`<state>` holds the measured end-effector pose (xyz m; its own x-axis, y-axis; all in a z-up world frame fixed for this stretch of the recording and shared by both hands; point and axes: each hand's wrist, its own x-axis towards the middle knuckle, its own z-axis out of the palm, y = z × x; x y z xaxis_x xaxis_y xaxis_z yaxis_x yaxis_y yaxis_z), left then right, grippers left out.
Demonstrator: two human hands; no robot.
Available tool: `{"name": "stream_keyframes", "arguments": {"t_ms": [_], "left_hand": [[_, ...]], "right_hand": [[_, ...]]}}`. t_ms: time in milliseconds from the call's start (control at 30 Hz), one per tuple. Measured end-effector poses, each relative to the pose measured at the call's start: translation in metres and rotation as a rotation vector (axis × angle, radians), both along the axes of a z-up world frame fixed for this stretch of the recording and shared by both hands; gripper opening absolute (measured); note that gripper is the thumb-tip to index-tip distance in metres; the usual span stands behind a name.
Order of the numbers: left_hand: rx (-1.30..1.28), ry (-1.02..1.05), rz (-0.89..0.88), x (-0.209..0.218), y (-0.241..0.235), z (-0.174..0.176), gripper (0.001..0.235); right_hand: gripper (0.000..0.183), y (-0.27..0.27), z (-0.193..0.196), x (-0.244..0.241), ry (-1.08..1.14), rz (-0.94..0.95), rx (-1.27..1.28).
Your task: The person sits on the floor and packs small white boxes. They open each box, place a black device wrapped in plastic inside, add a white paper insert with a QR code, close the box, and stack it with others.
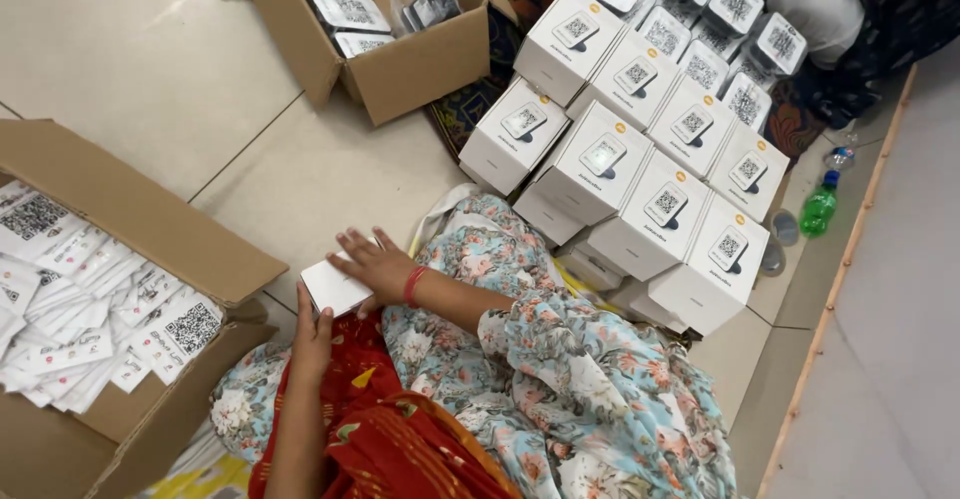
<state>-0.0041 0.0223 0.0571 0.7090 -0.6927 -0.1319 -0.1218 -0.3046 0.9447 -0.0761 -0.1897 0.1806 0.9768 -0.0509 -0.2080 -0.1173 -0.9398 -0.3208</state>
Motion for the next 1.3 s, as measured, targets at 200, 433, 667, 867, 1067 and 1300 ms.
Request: {"name": "stream_keyframes", "arguments": {"t_ms": [200,433,667,867,1067,1300], "left_hand": [[0.04,0.178,0.088,-0.007,-0.007,0.04,0.077],[0.152,0.166,0.228,-0.015,0.021,-0.008,0.075],[0.522,-0.39,0.246,-0.015,0.091,0.012,0.058],[0.784,-0.629,0.227,-0.018,0.092,0.007,0.039],[0.845,-0.533,0.212,-0.015,0.086,0.026,0.036],[0.681,-0.604,0.284,-0.023,0.09,0.054,0.034]], "right_hand": [[0.102,0.026,-0.02,0.008,-0.235,0.224,-0.171],[0.084,0.013,0.004,-0.005,-0.318,0.31,-0.114],[0.078,-0.07,0.072,-0.031,-0.457,-0.048,-0.153],[0.082,-0.16,0.13,-0.06,-0.598,-0.39,-0.623],[0.089,-0.217,0.082,-0.078,-0.505,-0.373,-1.05],[0.09,-0.24,0.023,-0.073,-0.376,-0.408,-1.1]]}}
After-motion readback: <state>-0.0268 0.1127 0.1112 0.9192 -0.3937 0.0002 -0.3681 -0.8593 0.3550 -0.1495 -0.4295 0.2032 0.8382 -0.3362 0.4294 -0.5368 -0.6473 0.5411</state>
